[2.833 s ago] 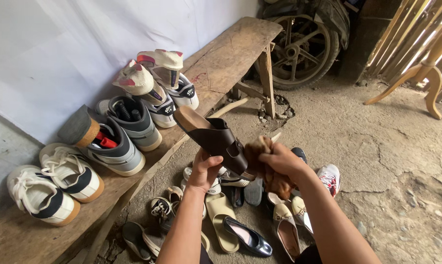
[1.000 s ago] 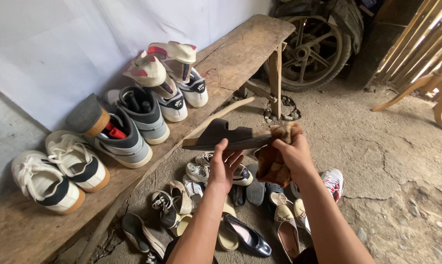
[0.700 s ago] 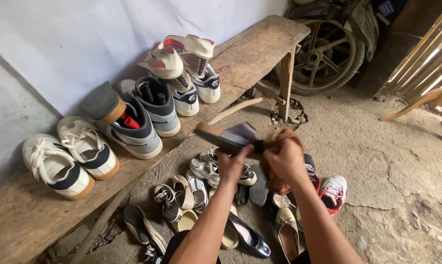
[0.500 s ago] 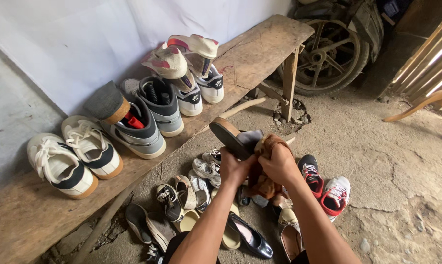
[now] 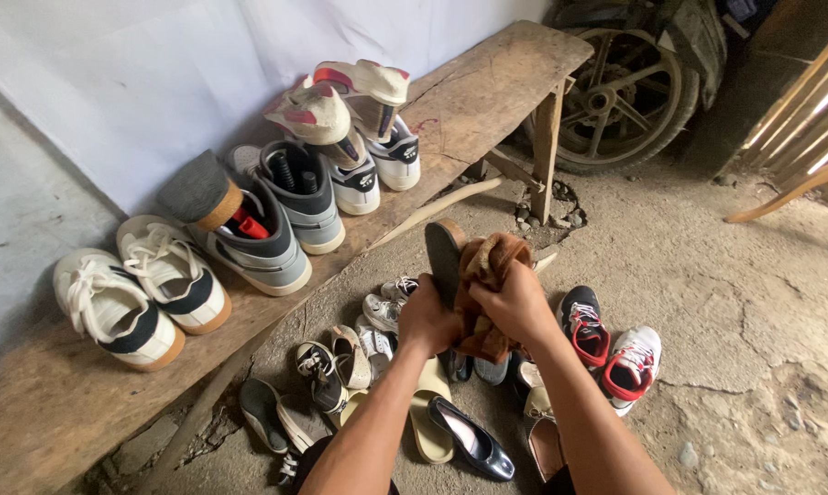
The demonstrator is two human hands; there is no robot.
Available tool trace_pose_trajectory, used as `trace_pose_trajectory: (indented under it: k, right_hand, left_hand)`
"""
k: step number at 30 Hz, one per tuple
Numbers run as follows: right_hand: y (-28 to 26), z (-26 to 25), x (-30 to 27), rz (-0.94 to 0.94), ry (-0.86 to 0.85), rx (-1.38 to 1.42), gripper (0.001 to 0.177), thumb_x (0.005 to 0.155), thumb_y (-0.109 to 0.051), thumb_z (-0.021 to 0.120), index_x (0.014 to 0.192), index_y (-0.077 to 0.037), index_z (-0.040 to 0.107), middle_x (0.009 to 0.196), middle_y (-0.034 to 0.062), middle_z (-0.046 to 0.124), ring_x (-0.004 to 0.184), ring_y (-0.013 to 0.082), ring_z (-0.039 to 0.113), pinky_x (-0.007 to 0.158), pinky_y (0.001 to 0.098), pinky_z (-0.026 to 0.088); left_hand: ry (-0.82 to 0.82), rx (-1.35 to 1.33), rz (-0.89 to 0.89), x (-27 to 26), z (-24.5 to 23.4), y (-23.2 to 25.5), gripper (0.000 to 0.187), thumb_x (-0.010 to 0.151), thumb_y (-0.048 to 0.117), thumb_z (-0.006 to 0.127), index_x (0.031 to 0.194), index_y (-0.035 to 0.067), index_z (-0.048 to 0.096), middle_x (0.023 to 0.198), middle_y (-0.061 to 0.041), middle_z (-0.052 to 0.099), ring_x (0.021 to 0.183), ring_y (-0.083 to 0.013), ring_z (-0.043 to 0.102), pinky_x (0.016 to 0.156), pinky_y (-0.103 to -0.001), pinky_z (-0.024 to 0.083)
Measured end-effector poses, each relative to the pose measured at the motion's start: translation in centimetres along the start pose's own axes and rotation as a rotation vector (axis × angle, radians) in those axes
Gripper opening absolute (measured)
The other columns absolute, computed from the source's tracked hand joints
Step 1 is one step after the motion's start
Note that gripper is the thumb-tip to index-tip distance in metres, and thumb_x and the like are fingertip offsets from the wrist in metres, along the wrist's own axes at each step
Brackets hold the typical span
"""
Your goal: The person sits on the floor and wipes various shoes with a cloth. They pick up a sneaker, wipe it, and place it on a wooden bench. They then pick up a sandal, wipe it, and place it on the bench.
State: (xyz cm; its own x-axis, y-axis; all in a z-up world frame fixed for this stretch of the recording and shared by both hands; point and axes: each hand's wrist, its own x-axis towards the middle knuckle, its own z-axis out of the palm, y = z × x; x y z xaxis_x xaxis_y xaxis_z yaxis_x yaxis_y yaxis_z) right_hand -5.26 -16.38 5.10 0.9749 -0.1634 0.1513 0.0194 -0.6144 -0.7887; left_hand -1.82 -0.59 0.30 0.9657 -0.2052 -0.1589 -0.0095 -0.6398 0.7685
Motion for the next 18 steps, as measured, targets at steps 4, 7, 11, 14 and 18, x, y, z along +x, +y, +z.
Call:
trace_pose_trajectory:
  k: [4, 7, 11, 14, 18]
  right_hand:
    - [1.0, 0.2, -0.3, -0.301, 0.24, 0.153, 0.022, 0.081, -0.004, 0.071, 0.1, 0.004, 0.064, 0.097, 0.0204, 0.071, 0.092, 0.0318, 0.071, 0.085, 0.0449, 0.059]
    - [1.9, -1.0, 0.1, -0.212, 0.283, 0.268, 0.013, 0.09, -0.006, 0.068, 0.099, 0.002, 0.062, 0.1, 0.0185, 0.07, 0.091, 0.0277, 0.072, 0.086, 0.0412, 0.062]
    - [3.5, -3.8, 0.6, 0.196, 0.338, 0.414, 0.014, 0.093, -0.01, 0.068, 0.105, -0.001, 0.068, 0.093, 0.0117, 0.073, 0.076, 0.0203, 0.073, 0.071, 0.0348, 0.063]
    - [5.2, -5.7, 1.4, 0.02, 0.412, 0.577, 0.017, 0.094, -0.008, 0.07, 0.108, 0.0, 0.065, 0.097, 0.0087, 0.072, 0.081, 0.0165, 0.071, 0.072, 0.0298, 0.061]
    - [6.5, -6.1, 1.0, 0.034, 0.518, 0.911, 0.018, 0.098, -0.013, 0.07, 0.109, -0.001, 0.063, 0.096, 0.007, 0.07, 0.079, 0.0167, 0.066, 0.067, 0.0305, 0.056]
  left_hand:
    - [-0.002, 0.088, 0.132, -0.8, 0.0, 1.2, 0.064, 0.074, 0.041, 0.088, 0.113, 0.0, 0.056, 0.107, -0.016, 0.07, 0.093, -0.0295, 0.071, 0.086, -0.041, 0.058]
    - [-0.211, 0.147, 0.241, -2.3, 0.7, 2.3, 0.083, 0.06, 0.046, 0.086, 0.124, 0.005, 0.053, 0.112, -0.012, 0.072, 0.092, -0.0291, 0.076, 0.085, -0.037, 0.063]
    - [-0.271, 0.27, 0.355, -3.8, 1.1, 2.4, 0.093, 0.06, 0.047, 0.095, 0.129, 0.003, 0.052, 0.123, -0.017, 0.068, 0.111, -0.0343, 0.069, 0.099, -0.041, 0.055]
    - [-0.305, 0.221, 0.444, -3.6, 0.8, 2.5, 0.104, 0.055, 0.047, 0.097, 0.136, 0.005, 0.049, 0.129, -0.016, 0.066, 0.115, -0.0338, 0.067, 0.104, -0.04, 0.051]
    - [-0.251, 0.081, 0.434, -3.1, 0.6, 2.0, 0.11, 0.049, 0.039, 0.098, 0.142, 0.011, 0.047, 0.133, -0.011, 0.064, 0.116, -0.0306, 0.067, 0.109, -0.038, 0.049]
